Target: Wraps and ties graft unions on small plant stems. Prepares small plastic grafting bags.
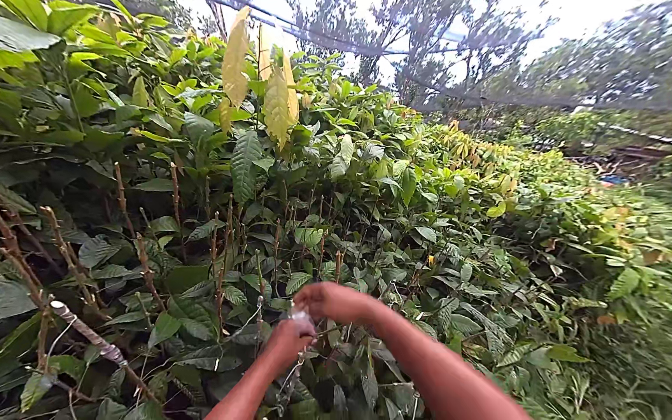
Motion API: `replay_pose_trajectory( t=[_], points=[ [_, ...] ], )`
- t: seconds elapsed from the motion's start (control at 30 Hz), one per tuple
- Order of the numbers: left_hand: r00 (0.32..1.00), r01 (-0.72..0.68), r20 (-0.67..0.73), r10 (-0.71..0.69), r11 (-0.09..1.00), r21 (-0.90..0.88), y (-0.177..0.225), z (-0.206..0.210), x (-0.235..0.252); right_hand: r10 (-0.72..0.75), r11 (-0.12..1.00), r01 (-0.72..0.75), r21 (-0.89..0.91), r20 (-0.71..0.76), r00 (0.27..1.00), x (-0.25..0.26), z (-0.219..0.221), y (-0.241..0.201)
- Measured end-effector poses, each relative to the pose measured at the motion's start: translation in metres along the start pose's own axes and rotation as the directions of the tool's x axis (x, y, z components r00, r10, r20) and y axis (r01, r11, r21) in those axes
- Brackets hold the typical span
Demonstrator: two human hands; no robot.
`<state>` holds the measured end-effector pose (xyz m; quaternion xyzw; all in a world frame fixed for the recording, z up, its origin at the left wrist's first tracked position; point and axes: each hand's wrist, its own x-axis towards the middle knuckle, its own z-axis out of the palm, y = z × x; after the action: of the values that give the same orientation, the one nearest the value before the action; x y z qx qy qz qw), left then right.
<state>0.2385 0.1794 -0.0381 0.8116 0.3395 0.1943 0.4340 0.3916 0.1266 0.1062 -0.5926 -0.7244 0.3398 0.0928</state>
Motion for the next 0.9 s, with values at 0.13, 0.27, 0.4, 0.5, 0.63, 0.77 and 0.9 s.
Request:
replay_pose_trajectory(
  t=[0.13, 0.27, 0.4, 0.5, 0.63, 0.77, 0.9],
  points=[
    [0.981, -0.057, -0.190, 0.028, 0.987, -0.149, -0.026, -0.009, -0.004, 0.227, 0.893, -0.197, -0.405, 0.026, 0.974, 0.004, 0.005, 0.061],
    [0.945, 0.096, -0.260, -0.199, 0.927, -0.363, -0.023, -0.016, 0.000, 0.175, 0.918, -0.147, -0.367, 0.043, 0.984, -0.014, 0.035, 0.044],
    [0.998, 0.029, -0.061, -0.032, 0.999, -0.043, 0.000, -0.010, 0.002, -0.042, 0.999, 0.042, 0.016, -0.001, 0.999, -0.011, 0.014, -0.003],
    [0.985, -0.160, -0.055, 0.164, 0.984, 0.076, -0.013, -0.002, -0.005, 0.071, 0.997, -0.071, -0.008, 0.061, 0.996, 0.014, -0.002, 0.055],
    [0.945, -0.004, -0.318, -0.080, 0.967, -0.254, -0.030, -0.014, -0.004, 0.189, 0.936, -0.158, -0.313, 0.070, 0.980, 0.012, 0.036, 0.068],
    [0.972, 0.124, -0.187, -0.140, 0.988, -0.092, 0.004, -0.014, 0.004, 0.012, 0.983, -0.015, -0.185, -0.021, 1.000, -0.009, 0.029, -0.008],
    [0.994, -0.101, 0.065, 0.088, 0.968, 0.230, 0.004, -0.011, -0.001, 0.031, 0.998, -0.032, 0.046, 0.022, 0.999, 0.005, -0.018, 0.026]
  ],
)
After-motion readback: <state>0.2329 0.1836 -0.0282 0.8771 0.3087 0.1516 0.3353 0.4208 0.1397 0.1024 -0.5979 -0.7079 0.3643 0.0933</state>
